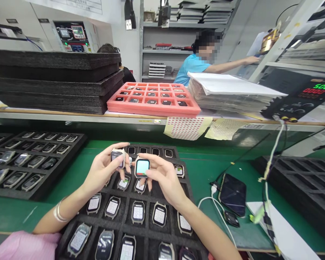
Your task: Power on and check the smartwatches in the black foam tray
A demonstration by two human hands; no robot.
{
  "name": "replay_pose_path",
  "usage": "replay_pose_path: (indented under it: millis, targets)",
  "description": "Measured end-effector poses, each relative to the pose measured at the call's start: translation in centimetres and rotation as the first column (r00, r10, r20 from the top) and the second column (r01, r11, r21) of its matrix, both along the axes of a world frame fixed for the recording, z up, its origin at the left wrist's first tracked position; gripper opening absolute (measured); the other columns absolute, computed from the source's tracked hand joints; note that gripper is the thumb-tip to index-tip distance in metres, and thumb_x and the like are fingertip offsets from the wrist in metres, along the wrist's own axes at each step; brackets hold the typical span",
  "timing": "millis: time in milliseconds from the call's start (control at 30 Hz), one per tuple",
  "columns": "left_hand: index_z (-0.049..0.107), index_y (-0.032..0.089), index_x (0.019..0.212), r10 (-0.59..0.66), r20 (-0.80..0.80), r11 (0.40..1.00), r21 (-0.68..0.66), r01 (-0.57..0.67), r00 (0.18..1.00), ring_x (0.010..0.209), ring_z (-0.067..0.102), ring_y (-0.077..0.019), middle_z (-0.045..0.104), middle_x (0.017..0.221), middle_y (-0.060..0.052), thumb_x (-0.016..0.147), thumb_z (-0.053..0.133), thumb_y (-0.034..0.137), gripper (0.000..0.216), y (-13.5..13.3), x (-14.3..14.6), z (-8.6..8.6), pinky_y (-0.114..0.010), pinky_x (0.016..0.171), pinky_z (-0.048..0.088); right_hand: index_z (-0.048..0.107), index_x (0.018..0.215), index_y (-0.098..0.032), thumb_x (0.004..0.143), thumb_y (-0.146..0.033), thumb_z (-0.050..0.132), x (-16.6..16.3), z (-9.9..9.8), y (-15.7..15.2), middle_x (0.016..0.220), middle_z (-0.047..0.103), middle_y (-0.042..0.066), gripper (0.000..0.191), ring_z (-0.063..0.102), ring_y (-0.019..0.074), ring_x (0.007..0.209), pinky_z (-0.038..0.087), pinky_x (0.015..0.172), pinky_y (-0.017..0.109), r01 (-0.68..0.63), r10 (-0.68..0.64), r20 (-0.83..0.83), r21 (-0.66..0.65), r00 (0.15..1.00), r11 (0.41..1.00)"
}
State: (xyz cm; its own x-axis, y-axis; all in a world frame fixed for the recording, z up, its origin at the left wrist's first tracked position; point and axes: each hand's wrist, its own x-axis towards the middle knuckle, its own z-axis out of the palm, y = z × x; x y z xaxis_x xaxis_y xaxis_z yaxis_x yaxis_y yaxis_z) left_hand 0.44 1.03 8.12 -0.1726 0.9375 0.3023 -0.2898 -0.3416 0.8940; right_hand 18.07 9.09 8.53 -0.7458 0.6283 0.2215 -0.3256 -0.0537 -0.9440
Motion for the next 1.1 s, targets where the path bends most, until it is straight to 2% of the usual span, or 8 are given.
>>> replay_pose_path:
  millis: [267, 533, 667, 800, 867, 933, 1000, 1100]
  targets:
    - [0.045, 0.019, 0.13, -0.092, 0.025, 0.996, 0.008, 0.092, 0.995, 0.084, 0.063, -0.0179, 0.06, 0.101, -0.006, 0.078, 0.067, 0.011, 0.057, -0.6, 0.0, 0.3, -0.028, 0.068, 0.058, 0.062, 0.122, -0.027, 0.082, -0.012, 0.07, 0.2, -0.1, -0.3, 0.093, 0.069, 0.005, 0.044, 0.068, 0.0154, 0.065, 0.051, 0.045, 0.018, 0.019, -0.024, 0.055, 0.081, 0.998, 0.997]
    - [0.039, 0.019, 0.135, -0.16, 0.007, 0.985, -0.06, 0.16, 0.987, 0.082, 0.064, -0.0176, 0.059, 0.099, -0.007, 0.083, 0.065, 0.015, 0.059, -1.1, 0.9, 0.2, -0.027, 0.065, 0.057, 0.051, 0.132, -0.028, 0.078, -0.014, 0.073, 2.0, -0.6, -0.5, 0.103, 0.068, 0.008, 0.06, 0.068, 0.0182, 0.073, 0.054, 0.046, 0.021, -0.063, 0.044, 0.152, 0.125, 0.987, 0.99]
    - [0.026, 0.029, 0.141, -0.24, 0.006, 0.963, -0.128, 0.239, 0.971, 0.087, 0.064, -0.0173, 0.054, 0.109, -0.006, 0.077, 0.071, 0.01, 0.08, -1.3, 1.4, -0.8, -0.028, 0.07, 0.056, 0.045, 0.136, -0.023, 0.081, -0.024, 0.07, 5.2, -2.2, 0.7, 0.107, 0.065, 0.01, 0.06, 0.067, 0.019, 0.072, 0.054, 0.048, 0.025, 0.08, -0.159, 0.324, 0.246, 0.933, 0.966]
    - [0.014, 0.028, 0.144, -0.325, -0.183, 0.938, -0.185, 0.292, 0.928, 0.09, 0.066, -0.0205, 0.056, 0.108, -0.008, 0.088, 0.058, 0.016, 0.072, -0.8, 1.9, -2.0, -0.037, 0.079, 0.056, 0.054, 0.126, -0.019, 0.083, -0.035, 0.067, 9.0, -3.9, 2.8, 0.087, 0.064, 0.005, 0.048, 0.058, 0.0164, 0.062, 0.052, 0.053, 0.029, 0.021, -0.423, 0.528, 0.608, 0.737, 0.794]
    - [0.021, 0.024, 0.142, -0.288, -0.489, 0.958, -0.152, 0.245, 0.823, 0.1, 0.064, -0.0251, 0.056, 0.114, -0.012, 0.09, 0.055, 0.02, 0.062, 0.2, 2.4, -2.5, -0.043, 0.085, 0.053, 0.057, 0.122, -0.019, 0.084, -0.038, 0.064, 10.5, -4.7, 3.5, 0.089, 0.063, 0.006, 0.043, 0.057, 0.0188, 0.067, 0.053, 0.062, 0.034, -0.06, -0.474, 0.564, 0.684, 0.676, 0.727]
    - [0.034, 0.021, 0.135, -0.156, -0.794, 0.979, -0.044, 0.201, 0.588, 0.113, 0.057, -0.0285, 0.054, 0.123, -0.014, 0.088, 0.058, 0.024, 0.053, 1.6, 3.2, -3.1, -0.047, 0.094, 0.048, 0.061, 0.117, -0.02, 0.082, -0.038, 0.065, 11.4, -5.2, 3.8, 0.102, 0.061, 0.009, 0.04, 0.059, 0.0236, 0.086, 0.052, 0.08, 0.04, -0.098, -0.467, 0.571, 0.697, 0.675, 0.711]
    - [0.044, 0.019, 0.125, -0.053, -0.924, 0.978, 0.029, 0.209, 0.378, 0.118, 0.051, -0.0303, 0.053, 0.124, -0.014, 0.084, 0.063, 0.028, 0.046, 3.2, 4.4, -4.0, -0.049, 0.098, 0.043, 0.063, 0.116, -0.021, 0.081, -0.038, 0.067, 11.9, -5.4, 3.7, 0.111, 0.057, 0.009, 0.039, 0.056, 0.0262, 0.104, 0.045, 0.095, 0.042, -0.136, -0.429, 0.581, 0.688, 0.692, 0.713]
    - [0.053, 0.014, 0.111, -0.051, -0.959, 0.972, 0.016, 0.235, 0.278, 0.111, 0.052, -0.0335, 0.054, 0.116, -0.016, 0.078, 0.071, 0.034, 0.043, 5.0, 6.5, -5.5, -0.051, 0.092, 0.045, 0.061, 0.122, -0.021, 0.083, -0.037, 0.065, 12.2, -5.3, 3.3, 0.116, 0.054, 0.009, 0.042, 0.051, 0.026, 0.114, 0.04, 0.102, 0.04, -0.182, -0.391, 0.593, 0.683, 0.704, 0.708]
